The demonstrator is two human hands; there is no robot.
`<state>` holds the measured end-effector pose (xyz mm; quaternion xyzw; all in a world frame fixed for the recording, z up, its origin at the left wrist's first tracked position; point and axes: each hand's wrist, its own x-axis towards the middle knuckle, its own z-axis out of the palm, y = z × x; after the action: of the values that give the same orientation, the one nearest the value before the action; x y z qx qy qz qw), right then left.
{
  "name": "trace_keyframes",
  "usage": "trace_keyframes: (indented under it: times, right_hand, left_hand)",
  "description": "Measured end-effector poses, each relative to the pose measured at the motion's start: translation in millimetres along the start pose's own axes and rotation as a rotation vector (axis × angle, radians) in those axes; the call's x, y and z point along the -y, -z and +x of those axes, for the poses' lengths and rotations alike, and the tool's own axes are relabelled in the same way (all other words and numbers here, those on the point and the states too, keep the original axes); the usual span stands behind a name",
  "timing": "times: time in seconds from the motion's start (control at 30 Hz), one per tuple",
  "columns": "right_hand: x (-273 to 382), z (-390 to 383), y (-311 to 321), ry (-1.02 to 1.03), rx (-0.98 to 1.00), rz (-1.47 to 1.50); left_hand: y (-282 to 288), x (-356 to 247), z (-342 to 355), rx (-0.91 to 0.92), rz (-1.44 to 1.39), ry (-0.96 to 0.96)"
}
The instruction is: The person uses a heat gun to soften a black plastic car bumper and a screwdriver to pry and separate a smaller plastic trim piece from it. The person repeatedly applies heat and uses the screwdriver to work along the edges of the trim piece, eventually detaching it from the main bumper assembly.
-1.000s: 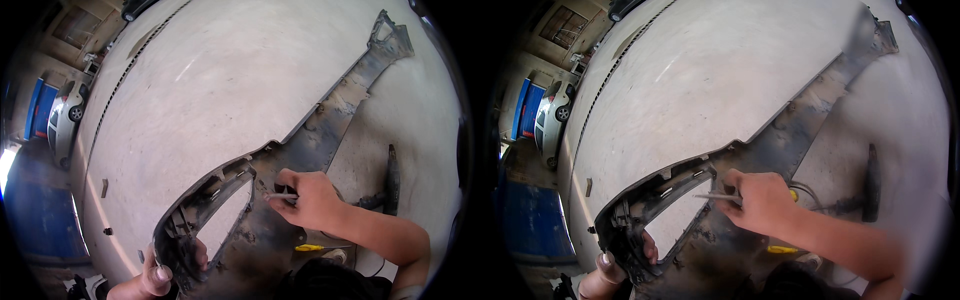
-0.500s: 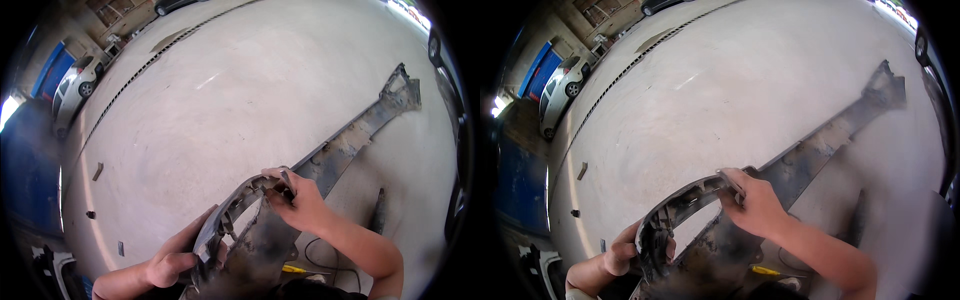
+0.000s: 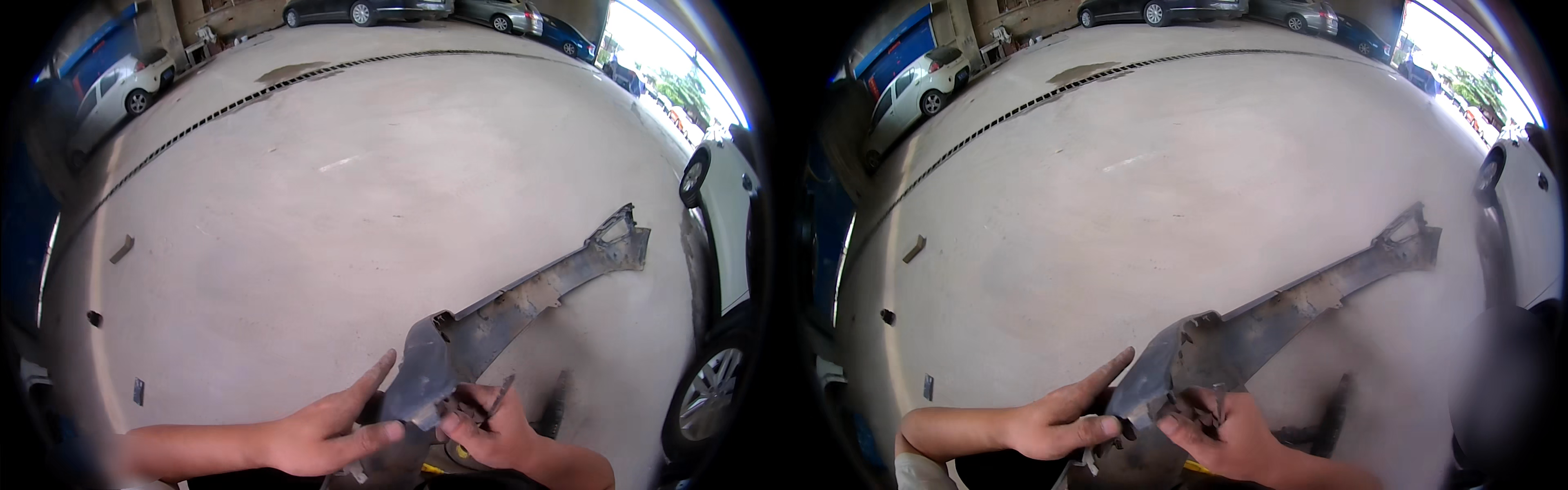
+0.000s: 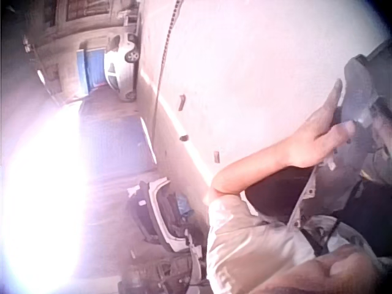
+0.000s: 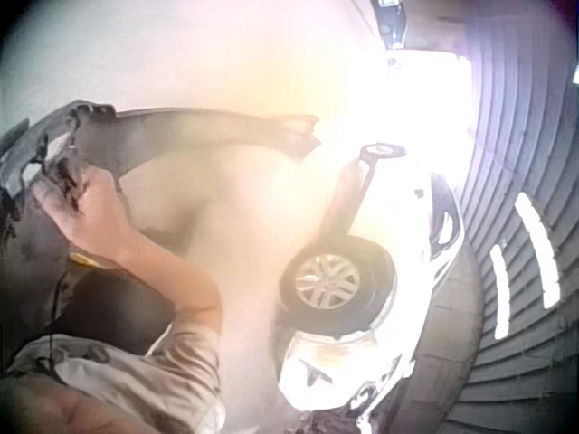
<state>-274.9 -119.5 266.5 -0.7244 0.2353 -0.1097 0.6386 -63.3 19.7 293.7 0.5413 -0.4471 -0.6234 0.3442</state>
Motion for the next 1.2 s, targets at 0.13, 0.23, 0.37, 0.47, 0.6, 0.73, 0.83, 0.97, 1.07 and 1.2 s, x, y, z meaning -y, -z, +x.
trace_keyframes:
  times: [0.13, 0.23, 0.37, 0.47, 0.6, 0.73, 0.83, 0.97, 1.07, 1.2]
  right_hand:
    - [19.2, -8.4, -24.0, -0.152, -0.041, -0.037]
    - [1.7, -21.9, -35.9, -0.041, -0.156, -0.003]
    - [-13.1, -72.3, -30.6, -0.169, -0.279, 0.016]
    - [29.7, -63.6, -61.8, -0.244, -0.484, 0.448]
    - [55.0, -55.2, -70.3, -0.157, -0.490, -0.013]
    - [70.3, -57.5, -78.4, -0.299, -0.658, -0.061]
    - [70.0, -64.6, -80.0, -0.220, -0.682, 0.073]
    - [81.8, -62.0, -88.4, -0.255, -0.764, 0.038]
    - [77.4, -69.0, -93.2, -0.122, -0.821, 0.134]
    - [74.0, -71.6, -95.6, -0.054, -0.869, 0.114]
  left_hand:
    - [-3.0, 19.7, -0.1, 0.040, 0.057, -0.175]
    - [2.0, 6.6, 8.5, 0.150, 0.136, -0.127]
    - [-13.8, 18.1, 18.6, -0.098, 0.149, -0.290]
    - [-8.4, 18.9, 18.2, -0.069, 0.109, -0.265]
    - [-3.9, 19.1, 19.8, 0.022, 0.112, -0.285]
    - [9.3, 15.9, 31.9, 0.168, 0.139, -0.282]
    - [27.2, 42.0, 52.6, 0.227, 0.058, -0.416]
    - [42.6, 73.3, 87.0, -0.161, 0.155, -0.504]
    - [41.3, 82.5, 102.0, -0.356, 0.220, -0.798]
    - [43.8, 74.5, 105.7, -0.322, 0.357, -0.934]
